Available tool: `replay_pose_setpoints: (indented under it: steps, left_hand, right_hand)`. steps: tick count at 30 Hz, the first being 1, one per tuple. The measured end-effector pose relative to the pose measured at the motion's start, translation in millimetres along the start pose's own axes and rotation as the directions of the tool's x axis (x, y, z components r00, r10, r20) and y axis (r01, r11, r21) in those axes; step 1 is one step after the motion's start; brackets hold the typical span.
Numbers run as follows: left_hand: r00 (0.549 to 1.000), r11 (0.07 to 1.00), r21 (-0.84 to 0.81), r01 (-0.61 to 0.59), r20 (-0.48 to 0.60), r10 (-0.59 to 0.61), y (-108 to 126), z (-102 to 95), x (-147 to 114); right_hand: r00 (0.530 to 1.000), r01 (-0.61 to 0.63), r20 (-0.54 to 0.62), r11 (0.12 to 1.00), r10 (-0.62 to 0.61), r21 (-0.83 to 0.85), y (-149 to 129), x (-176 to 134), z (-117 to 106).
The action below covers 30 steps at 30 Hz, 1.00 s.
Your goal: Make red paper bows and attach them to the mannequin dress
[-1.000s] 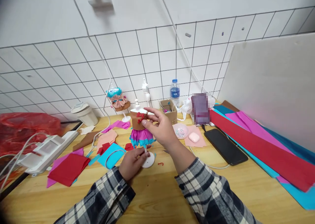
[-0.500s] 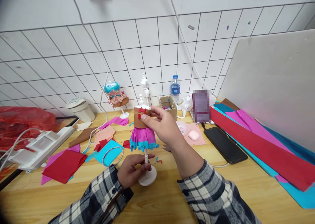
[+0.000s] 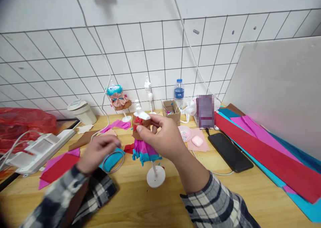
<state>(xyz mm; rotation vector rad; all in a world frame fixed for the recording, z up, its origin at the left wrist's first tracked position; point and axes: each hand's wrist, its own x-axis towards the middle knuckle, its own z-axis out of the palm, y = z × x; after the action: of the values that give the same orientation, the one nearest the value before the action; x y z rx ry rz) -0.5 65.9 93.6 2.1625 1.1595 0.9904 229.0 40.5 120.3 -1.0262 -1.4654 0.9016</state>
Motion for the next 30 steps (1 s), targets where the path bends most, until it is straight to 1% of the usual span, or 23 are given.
replay_pose_setpoints:
  steps: [1, 2, 3, 5, 6, 7, 8, 9, 10, 13, 14, 16, 20, 25, 28, 30]
  left_hand:
    - [0.971, 0.998, -0.04, 0.045, -0.235, -0.053, 14, -13.1, 0]
    - [0.91, 0.993, -0.099, 0.061, -0.403, -0.096, 29, -22.6, -3]
    - [0.865, 0.984, -0.159, 0.076, -0.481, -0.144, 45, -28.1, -7]
    - [0.872, 0.979, -0.171, 0.115, -0.454, -0.182, 74, -28.7, -19]
    - [0.884, 0.982, -0.154, 0.11, -0.437, -0.167, 85, -25.7, -23]
    - [0.911, 0.981, -0.136, 0.138, -0.37, -0.18, 93, -22.1, -26]
    - [0.929, 0.979, -0.113, 0.168, -0.313, -0.196, 98, -18.7, -28]
    - [0.933, 0.978, -0.102, 0.179, -0.298, -0.202, 100, -16.3, -27]
    - [0.94, 0.979, -0.095, 0.179, -0.277, -0.198, 101, -15.0, -25]
    - [0.97, 0.983, -0.058, 0.174, -0.16, -0.181, 96, -16.7, -17]
    - [0.976, 0.983, -0.042, 0.177, -0.122, -0.181, 94, -18.1, -15]
    - [0.978, 0.982, -0.018, 0.19, -0.08, -0.19, 92, -20.4, -13]
    - [0.978, 0.979, -0.012, 0.204, -0.04, -0.205, 93, -22.9, -13]
    - [0.97, 0.974, 0.028, 0.225, -0.104, -0.221, 93, -26.9, -14]
    - [0.972, 0.971, 0.057, 0.234, -0.04, -0.232, 91, -26.4, -12]
    - [0.972, 0.972, 0.033, 0.233, 0.007, -0.233, 90, -24.9, -10]
  right_hand:
    - [1.0, 0.006, 0.009, 0.999, -0.006, -0.033, -1, -2, 1]
    - [1.0, 0.009, 0.022, 0.998, -0.007, -0.06, -2, -4, 3]
    - [0.999, 0.009, 0.037, 0.997, -0.006, -0.082, -3, -5, 5]
    - [0.998, 0.014, 0.066, 0.994, -0.007, -0.11, -4, -8, 8]
    - [0.997, 0.022, 0.074, 0.993, -0.014, -0.116, -4, -9, 10]
    - [0.996, 0.033, 0.081, 0.992, -0.023, -0.12, -4, -9, 11]
    - [0.996, 0.043, 0.088, 0.991, -0.032, -0.126, -4, -10, 12]
    - [0.995, 0.056, 0.094, 0.99, -0.044, -0.133, -4, -10, 12]
    - [0.994, 0.068, 0.098, 0.987, -0.054, -0.143, -4, -10, 13]
    - [0.991, 0.085, 0.117, 0.98, -0.064, -0.179, -4, -11, 15]
    - [0.991, 0.085, 0.12, 0.979, -0.064, -0.187, -4, -12, 15]
    - [0.991, 0.082, 0.123, 0.977, -0.059, -0.195, -4, -13, 17]
    - [0.987, 0.096, 0.149, 0.976, -0.067, -0.196, -6, -14, 18]
    - [0.989, 0.086, 0.138, 0.975, -0.058, -0.204, -7, -14, 16]
    - [0.988, 0.091, 0.141, 0.977, -0.064, -0.194, -8, -15, 16]
    - [0.986, 0.103, 0.15, 0.976, -0.074, -0.193, -7, -15, 15]
